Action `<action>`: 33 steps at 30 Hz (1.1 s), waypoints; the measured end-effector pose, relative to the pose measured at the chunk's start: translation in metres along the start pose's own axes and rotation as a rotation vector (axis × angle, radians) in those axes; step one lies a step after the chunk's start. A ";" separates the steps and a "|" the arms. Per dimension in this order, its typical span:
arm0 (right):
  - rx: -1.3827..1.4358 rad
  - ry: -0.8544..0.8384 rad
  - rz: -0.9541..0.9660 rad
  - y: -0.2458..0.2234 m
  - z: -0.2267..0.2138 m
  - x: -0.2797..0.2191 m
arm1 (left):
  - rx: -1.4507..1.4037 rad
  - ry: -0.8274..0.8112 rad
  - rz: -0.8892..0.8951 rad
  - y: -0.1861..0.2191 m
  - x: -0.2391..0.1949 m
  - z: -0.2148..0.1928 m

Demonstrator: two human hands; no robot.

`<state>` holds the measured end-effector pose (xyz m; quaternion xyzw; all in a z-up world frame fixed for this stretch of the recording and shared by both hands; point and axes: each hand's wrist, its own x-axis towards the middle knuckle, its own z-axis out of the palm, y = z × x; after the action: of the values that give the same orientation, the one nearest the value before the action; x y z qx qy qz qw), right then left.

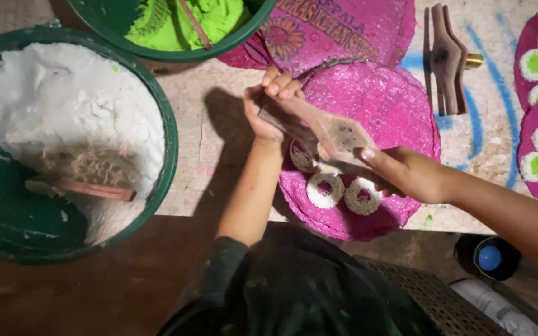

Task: The person prepares traditional Indonesian snacks by using a specialized wooden tool to shape dough and arranging the finished pieces on a purple tray.

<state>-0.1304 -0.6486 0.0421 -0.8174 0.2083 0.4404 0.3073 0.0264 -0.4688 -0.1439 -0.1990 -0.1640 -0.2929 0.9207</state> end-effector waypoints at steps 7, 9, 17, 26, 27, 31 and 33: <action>0.009 0.209 -0.147 0.000 0.003 0.002 | 0.081 -0.108 -0.064 0.001 0.031 -0.006; -0.013 0.245 -0.229 -0.005 0.007 0.006 | 0.138 -0.138 -0.072 0.012 0.039 0.003; 0.112 0.102 -0.234 -0.005 0.029 0.024 | 0.286 -0.052 -0.008 0.024 0.016 0.022; 0.209 0.029 -0.148 0.105 0.018 0.001 | 0.946 0.557 -0.292 0.006 -0.037 0.029; 0.316 0.059 -0.239 0.116 0.021 -0.003 | 1.291 0.426 -0.397 0.007 -0.042 0.034; 0.697 0.162 -0.466 0.135 0.039 -0.022 | 2.144 -0.057 -0.721 0.003 -0.065 0.054; 0.802 0.222 -0.522 0.134 0.047 -0.030 | 2.284 -0.173 -0.809 0.002 -0.070 0.063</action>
<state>-0.2555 -0.7112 0.0055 -0.7019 0.1813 0.1439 0.6737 -0.0383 -0.4050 -0.1189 0.7736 -0.4390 -0.2315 0.3940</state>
